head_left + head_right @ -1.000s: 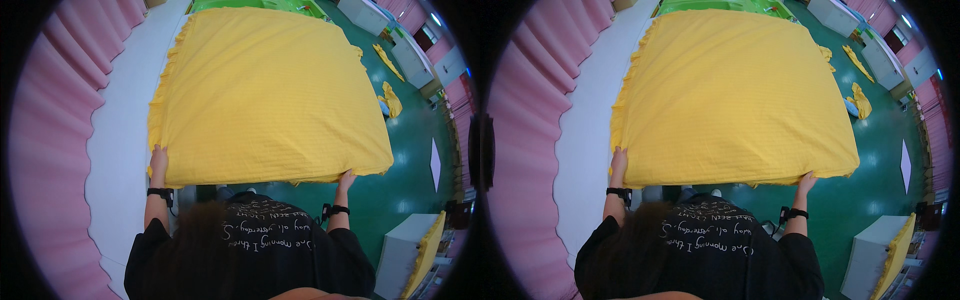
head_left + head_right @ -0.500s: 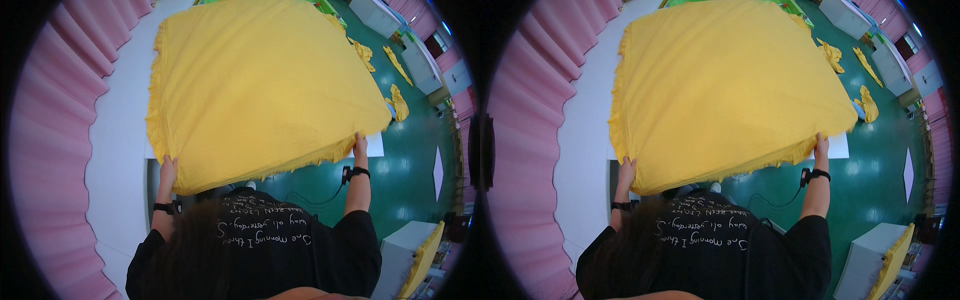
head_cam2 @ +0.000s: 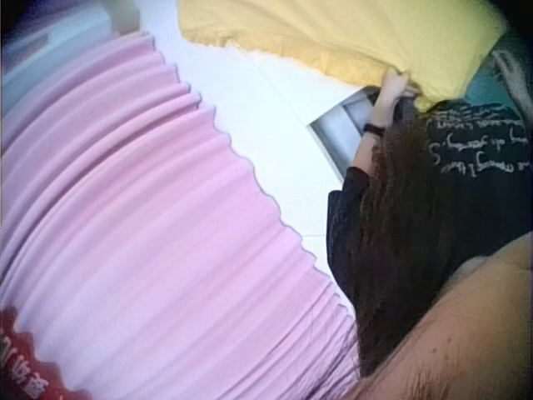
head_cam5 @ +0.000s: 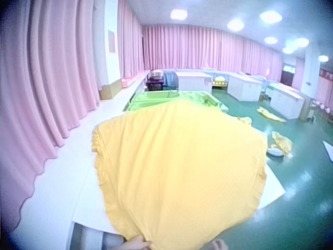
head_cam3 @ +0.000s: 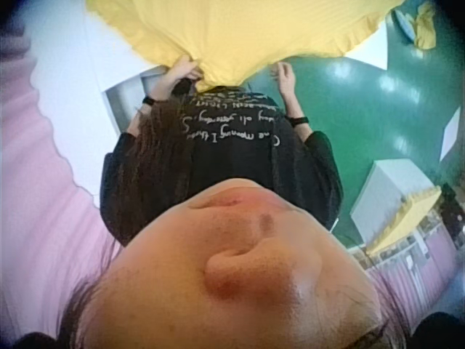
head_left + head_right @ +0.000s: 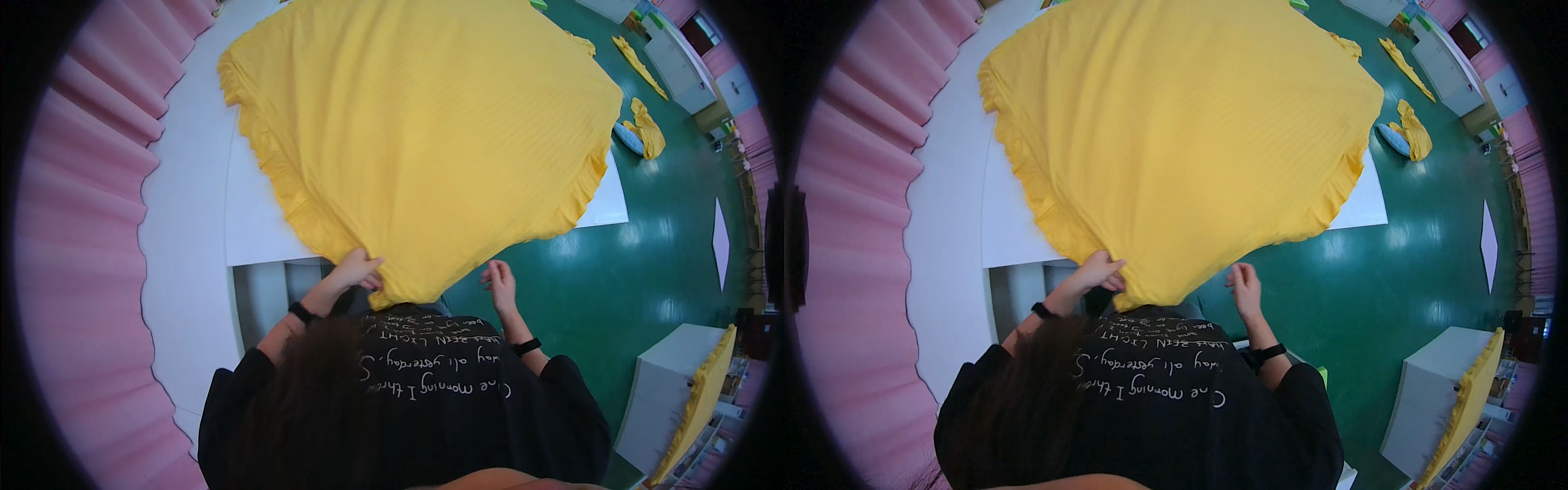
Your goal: The person spreads a yellow bedsheet over two separate pink mattresses on tabletops, smoothing the fabric and tucking the edges under the mattress corners.
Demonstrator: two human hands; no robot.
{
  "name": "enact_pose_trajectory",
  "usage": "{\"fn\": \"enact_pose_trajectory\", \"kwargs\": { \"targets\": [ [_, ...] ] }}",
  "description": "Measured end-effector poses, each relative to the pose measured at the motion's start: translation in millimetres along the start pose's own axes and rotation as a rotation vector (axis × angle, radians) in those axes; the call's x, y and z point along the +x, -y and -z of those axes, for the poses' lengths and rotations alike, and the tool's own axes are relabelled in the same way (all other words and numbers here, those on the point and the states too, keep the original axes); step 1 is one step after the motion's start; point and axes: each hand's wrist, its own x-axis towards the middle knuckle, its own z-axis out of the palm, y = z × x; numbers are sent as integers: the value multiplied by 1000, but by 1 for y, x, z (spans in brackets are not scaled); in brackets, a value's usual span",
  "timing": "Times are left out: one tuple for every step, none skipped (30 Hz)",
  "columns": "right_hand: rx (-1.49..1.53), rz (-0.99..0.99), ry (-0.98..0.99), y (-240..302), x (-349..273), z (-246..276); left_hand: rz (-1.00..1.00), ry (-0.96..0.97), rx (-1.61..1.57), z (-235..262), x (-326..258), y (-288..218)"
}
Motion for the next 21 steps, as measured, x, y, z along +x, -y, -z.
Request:
{"fn": "enact_pose_trajectory", "kwargs": {
  "targets": [
    [54,-47,156,-4,-3,-2,1,65,6,-13,14,0],
    [52,-50,157,-9,-7,-2,27,121,12,-27,20,-6],
    [66,-74,189,-14,-8,-4,16,226,68,-38,22,-17],
    [81,-98,223,-19,-10,-6,4,329,123,-44,21,-27],
    [96,-111,241,-2,-15,-12,0,313,107,-37,25,-26],
    [91,-109,247,0,-17,-14,-25,368,167,-29,33,-28],
    [135,-148,261,2,-18,-16,-50,421,227,-19,41,-30],
    [177,-189,276,3,-20,-16,-102,420,226,-4,41,-37],
    [177,-214,259,-3,-19,-18,-153,421,228,14,38,-46],
    [169,-215,266,-2,-18,-23,-162,353,183,32,32,-57],
    [256,-216,234,0,-18,-29,-174,229,148,49,23,-72],
    [342,-215,204,2,-16,-36,-208,90,123,68,24,-76],
    [422,-225,207,5,-14,-41,-241,-45,99,89,28,-79],
    [419,-226,218,4,-13,-43,-305,-164,51,112,32,-78],
    [477,-215,182,1,-14,-45,-369,-278,7,134,38,-79],
    [532,-205,150,-2,-14,-46,-376,-365,-6,154,42,-82],
    [531,-206,155,-2,-15,-45,-383,-448,-17,172,47,-86],
    [509,-203,137,-1,-15,-42,-380,-453,-19,187,50,-89],
    [487,-200,117,-2,-15,-36,-416,-539,-5,202,54,-92],
    [465,-202,132,-7,-15,-31,-452,-628,9,217,58,-94],
    [454,-216,123,-16,-13,-19,-450,-634,6,229,64,-94]
  ]
}}
